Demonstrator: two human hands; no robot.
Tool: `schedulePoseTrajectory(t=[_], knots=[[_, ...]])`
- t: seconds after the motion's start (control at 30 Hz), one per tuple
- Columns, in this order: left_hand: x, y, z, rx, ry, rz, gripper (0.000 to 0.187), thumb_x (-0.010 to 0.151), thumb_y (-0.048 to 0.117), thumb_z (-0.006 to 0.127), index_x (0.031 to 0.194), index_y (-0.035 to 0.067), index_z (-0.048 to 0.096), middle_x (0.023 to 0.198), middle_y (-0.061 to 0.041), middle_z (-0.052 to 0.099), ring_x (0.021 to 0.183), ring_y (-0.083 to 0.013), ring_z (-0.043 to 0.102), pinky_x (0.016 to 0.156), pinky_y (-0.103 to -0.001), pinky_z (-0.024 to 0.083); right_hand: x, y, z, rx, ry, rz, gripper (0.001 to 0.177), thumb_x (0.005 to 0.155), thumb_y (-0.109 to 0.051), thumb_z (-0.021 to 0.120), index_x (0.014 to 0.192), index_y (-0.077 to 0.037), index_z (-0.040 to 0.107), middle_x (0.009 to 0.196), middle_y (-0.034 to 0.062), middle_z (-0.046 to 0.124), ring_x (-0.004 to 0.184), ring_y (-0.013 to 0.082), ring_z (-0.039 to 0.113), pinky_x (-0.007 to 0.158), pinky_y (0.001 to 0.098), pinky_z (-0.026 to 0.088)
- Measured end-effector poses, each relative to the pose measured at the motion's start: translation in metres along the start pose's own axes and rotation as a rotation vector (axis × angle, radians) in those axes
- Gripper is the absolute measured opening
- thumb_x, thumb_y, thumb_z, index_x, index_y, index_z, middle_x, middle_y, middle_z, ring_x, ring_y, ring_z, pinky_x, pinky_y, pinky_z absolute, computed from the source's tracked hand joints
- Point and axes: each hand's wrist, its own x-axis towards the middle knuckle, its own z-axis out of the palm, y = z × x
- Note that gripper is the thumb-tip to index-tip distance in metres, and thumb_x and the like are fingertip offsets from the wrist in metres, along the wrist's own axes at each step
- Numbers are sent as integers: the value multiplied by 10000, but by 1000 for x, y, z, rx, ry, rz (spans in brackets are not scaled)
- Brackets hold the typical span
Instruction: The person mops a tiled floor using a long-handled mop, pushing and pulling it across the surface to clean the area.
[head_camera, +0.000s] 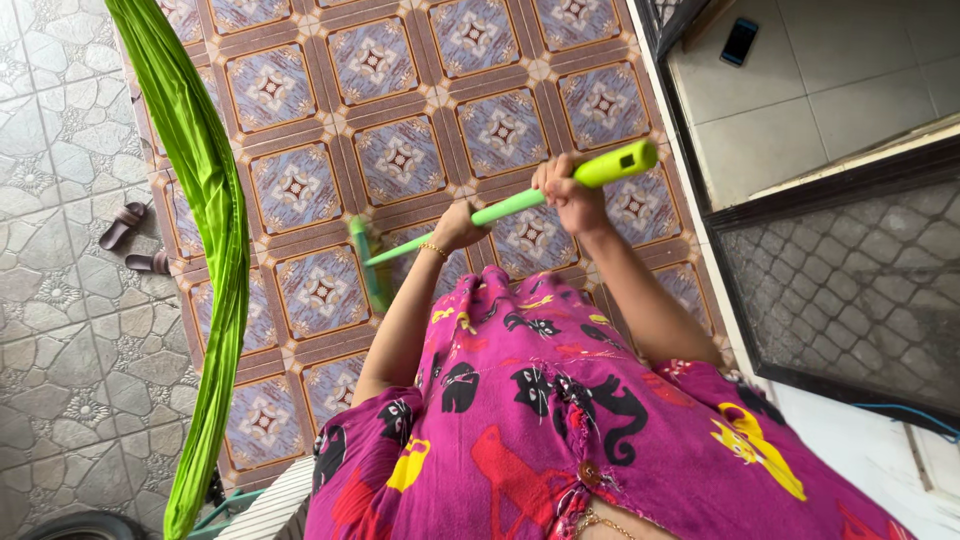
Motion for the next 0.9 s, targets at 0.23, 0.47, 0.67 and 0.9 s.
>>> schedulePoseTrajectory(t=[0.23,0.47,0.67,0.9], knots=[[2,-12,26,92,-76,20,268,754,303,725,896,78,761,859,-238,729,826,-408,716,756,-499,576,-35,-7,-42,-162,63,87,186,878,-137,587,703,-153,528,650,-3,534,659,129,527,884,386,565],[42,154,-20,-108,-19,166,289,737,302,769,826,29,743,824,-213,739,777,-367,741,744,-471,593,15,-147,-28,-252,-51,-191,266,904,-89,571,662,-134,468,533,-18,426,458,101,443,618,313,481],[80,196,15,-274,35,339,228,786,242,755,902,48,732,850,-203,738,824,-373,716,737,-459,566,35,-173,29,-443,-213,-150,223,896,-41,676,697,-65,577,607,1,527,498,99,490,560,267,441],[101,145,63,-421,172,562,272,834,213,710,1031,33,661,918,-210,712,876,-382,706,740,-452,563,24,-131,51,-553,-303,-1,233,892,-25,736,704,-58,603,689,31,603,638,112,572,636,274,476]])
